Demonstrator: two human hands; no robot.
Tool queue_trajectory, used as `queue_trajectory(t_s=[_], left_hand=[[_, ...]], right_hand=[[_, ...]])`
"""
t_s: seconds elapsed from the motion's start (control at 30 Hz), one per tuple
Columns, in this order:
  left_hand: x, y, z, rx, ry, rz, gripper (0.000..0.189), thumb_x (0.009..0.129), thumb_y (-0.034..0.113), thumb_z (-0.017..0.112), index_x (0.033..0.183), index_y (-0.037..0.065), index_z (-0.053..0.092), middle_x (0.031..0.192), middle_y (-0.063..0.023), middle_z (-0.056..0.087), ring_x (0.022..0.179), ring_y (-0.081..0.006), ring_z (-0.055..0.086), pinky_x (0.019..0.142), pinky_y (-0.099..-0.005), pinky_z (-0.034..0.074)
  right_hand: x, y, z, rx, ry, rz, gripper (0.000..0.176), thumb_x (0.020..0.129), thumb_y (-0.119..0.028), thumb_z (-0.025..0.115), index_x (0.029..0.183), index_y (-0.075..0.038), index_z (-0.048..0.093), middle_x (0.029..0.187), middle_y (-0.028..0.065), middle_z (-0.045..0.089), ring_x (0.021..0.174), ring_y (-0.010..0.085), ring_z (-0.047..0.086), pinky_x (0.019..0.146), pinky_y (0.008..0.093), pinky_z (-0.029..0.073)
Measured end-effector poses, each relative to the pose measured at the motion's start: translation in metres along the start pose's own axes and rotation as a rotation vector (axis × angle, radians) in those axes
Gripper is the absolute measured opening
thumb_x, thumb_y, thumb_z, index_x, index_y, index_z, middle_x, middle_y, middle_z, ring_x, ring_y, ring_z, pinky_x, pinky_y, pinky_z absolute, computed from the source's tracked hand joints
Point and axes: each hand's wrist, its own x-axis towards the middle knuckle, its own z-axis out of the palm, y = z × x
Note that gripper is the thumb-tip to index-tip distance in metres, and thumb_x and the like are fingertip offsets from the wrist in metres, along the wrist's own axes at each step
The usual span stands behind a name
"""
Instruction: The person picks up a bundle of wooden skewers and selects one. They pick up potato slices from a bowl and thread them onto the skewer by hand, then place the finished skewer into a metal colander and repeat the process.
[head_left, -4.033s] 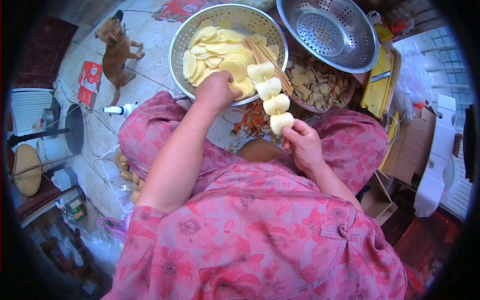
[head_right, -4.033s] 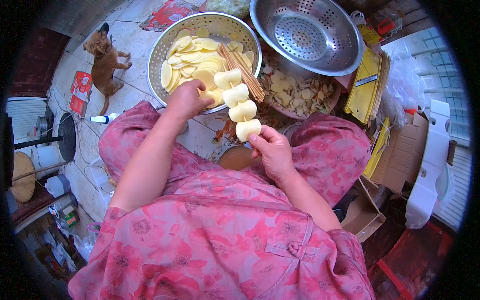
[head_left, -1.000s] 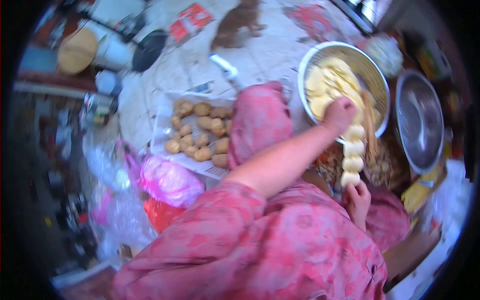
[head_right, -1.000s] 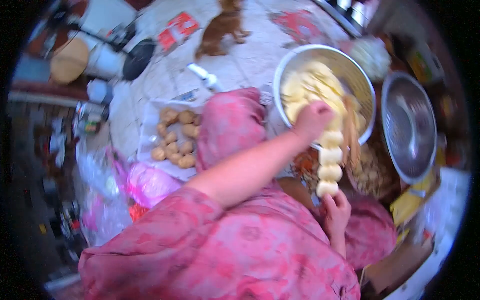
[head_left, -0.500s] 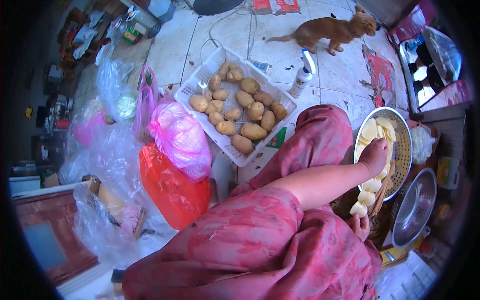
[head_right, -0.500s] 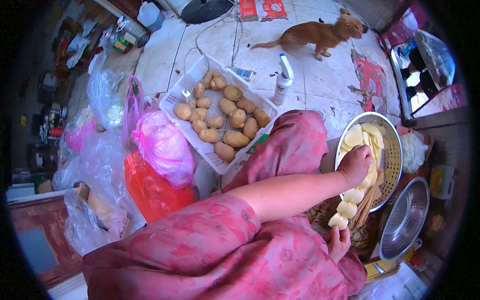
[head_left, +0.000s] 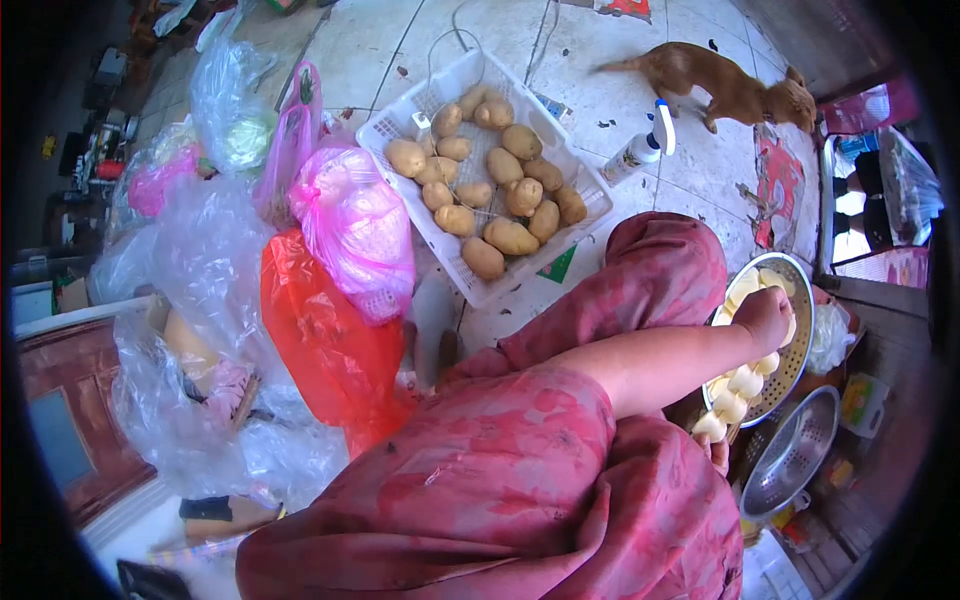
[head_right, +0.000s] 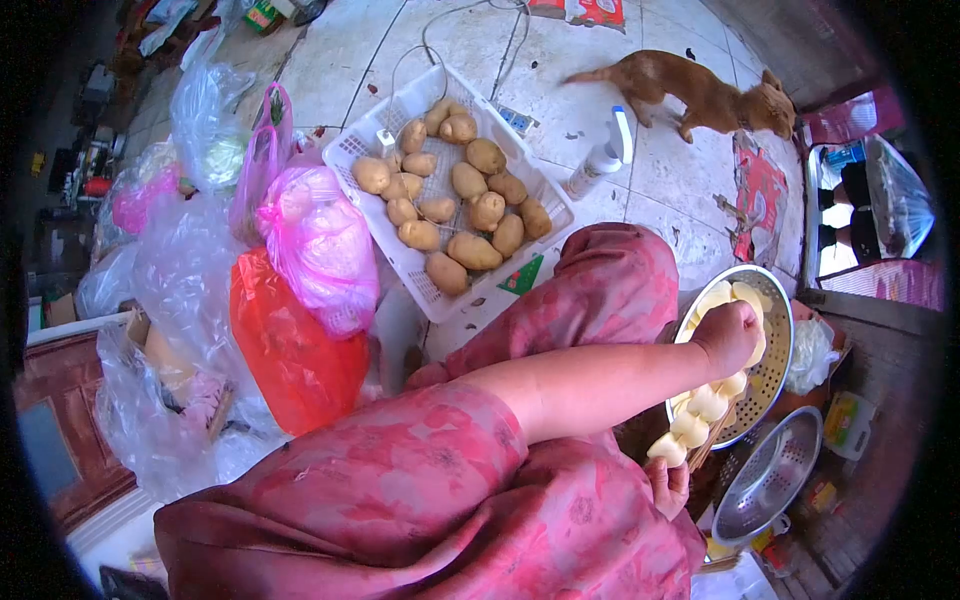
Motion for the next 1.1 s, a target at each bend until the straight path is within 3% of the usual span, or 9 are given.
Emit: queue_trajectory(t_s=[0.13, 0.2, 0.3, 0.43, 0.5, 0.6, 0.63, 1.1], left_hand=[[0.007, 0.009, -0.010, -0.044, 0.061, -0.007, 0.010, 0.073, 0.012, 0.059, 0.077, 0.004, 0.061, 0.077, -0.0151, 0.065, 0.075, -0.0291, 0.063, 0.069, -0.0375, 0.049], [0.012, 0.013, -0.015, -0.018, -0.027, -0.062, 0.008, 0.071, 0.012, 0.060, 0.071, 0.004, 0.062, 0.073, -0.0139, 0.065, 0.071, -0.0284, 0.064, 0.066, -0.0380, 0.050], [0.018, 0.021, -0.019, 0.176, -0.096, -0.139, 0.013, 0.071, 0.013, 0.061, 0.073, 0.003, 0.067, 0.079, -0.0196, 0.066, 0.077, -0.0325, 0.065, 0.071, -0.0402, 0.051], [0.002, 0.033, -0.034, 0.178, -0.168, -0.146, 0.017, 0.071, 0.015, 0.060, 0.076, 0.000, 0.067, 0.079, -0.0219, 0.065, 0.080, -0.0333, 0.065, 0.074, -0.0407, 0.050], [-0.003, 0.033, -0.035, 0.156, -0.158, -0.061, 0.018, 0.071, 0.014, 0.059, 0.076, -0.001, 0.067, 0.080, -0.0229, 0.065, 0.081, -0.0345, 0.065, 0.075, -0.0406, 0.050], [-0.006, 0.032, -0.037, 0.163, -0.150, -0.079, 0.018, 0.072, 0.014, 0.058, 0.076, -0.001, 0.067, 0.080, -0.0227, 0.065, 0.081, -0.0350, 0.064, 0.075, -0.0408, 0.050], [-0.001, 0.023, -0.030, 0.189, -0.123, -0.075, 0.013, 0.068, 0.013, 0.062, 0.074, 0.003, 0.067, 0.076, -0.0191, 0.065, 0.075, -0.0302, 0.065, 0.073, -0.0387, 0.050], [-0.014, 0.013, -0.018, 0.261, -0.163, -0.076, 0.015, 0.067, 0.014, 0.062, 0.076, 0.003, 0.066, 0.078, -0.0201, 0.065, 0.078, -0.0324, 0.065, 0.074, -0.0396, 0.050]], right_hand=[[0.008, 0.003, -0.009, -0.049, -0.019, -0.039, 0.024, 0.089, -0.012, 0.061, 0.110, -0.003, 0.057, 0.088, 0.0025, 0.061, 0.071, 0.0070, 0.053, 0.064, 0.0216, 0.044], [0.011, 0.002, -0.011, -0.120, -0.014, -0.045, 0.025, 0.089, -0.013, 0.061, 0.111, -0.003, 0.056, 0.090, 0.0031, 0.061, 0.073, 0.0074, 0.054, 0.067, 0.0222, 0.045], [0.022, 0.004, -0.018, -0.163, -0.118, -0.089, 0.027, 0.089, -0.014, 0.061, 0.113, -0.002, 0.055, 0.090, 0.0027, 0.061, 0.072, 0.0074, 0.054, 0.067, 0.0219, 0.044], [0.019, -0.005, -0.014, -0.122, -0.085, -0.024, 0.027, 0.089, -0.015, 0.060, 0.113, -0.002, 0.055, 0.090, 0.0027, 0.062, 0.071, 0.0073, 0.054, 0.066, 0.0218, 0.044], [0.024, 0.000, -0.024, -0.161, -0.143, 0.008, 0.037, 0.089, -0.016, 0.060, 0.123, -0.007, 0.049, 0.097, 0.0035, 0.060, 0.080, 0.0106, 0.057, 0.073, 0.0261, 0.048], [0.030, 0.003, -0.029, -0.167, -0.148, 0.019, 0.036, 0.089, -0.016, 0.060, 0.122, -0.006, 0.049, 0.096, 0.0033, 0.060, 0.078, 0.0103, 0.056, 0.072, 0.0257, 0.048], [0.030, 0.004, -0.031, -0.168, -0.144, 0.022, 0.036, 0.089, -0.016, 0.060, 0.122, -0.006, 0.049, 0.095, 0.0033, 0.060, 0.078, 0.0102, 0.056, 0.071, 0.0255, 0.047], [0.020, 0.015, -0.023, -0.031, -0.002, 0.022, 0.030, 0.089, -0.014, 0.059, 0.117, -0.005, 0.052, 0.088, 0.0025, 0.060, 0.069, 0.0083, 0.053, 0.061, 0.0226, 0.044]])
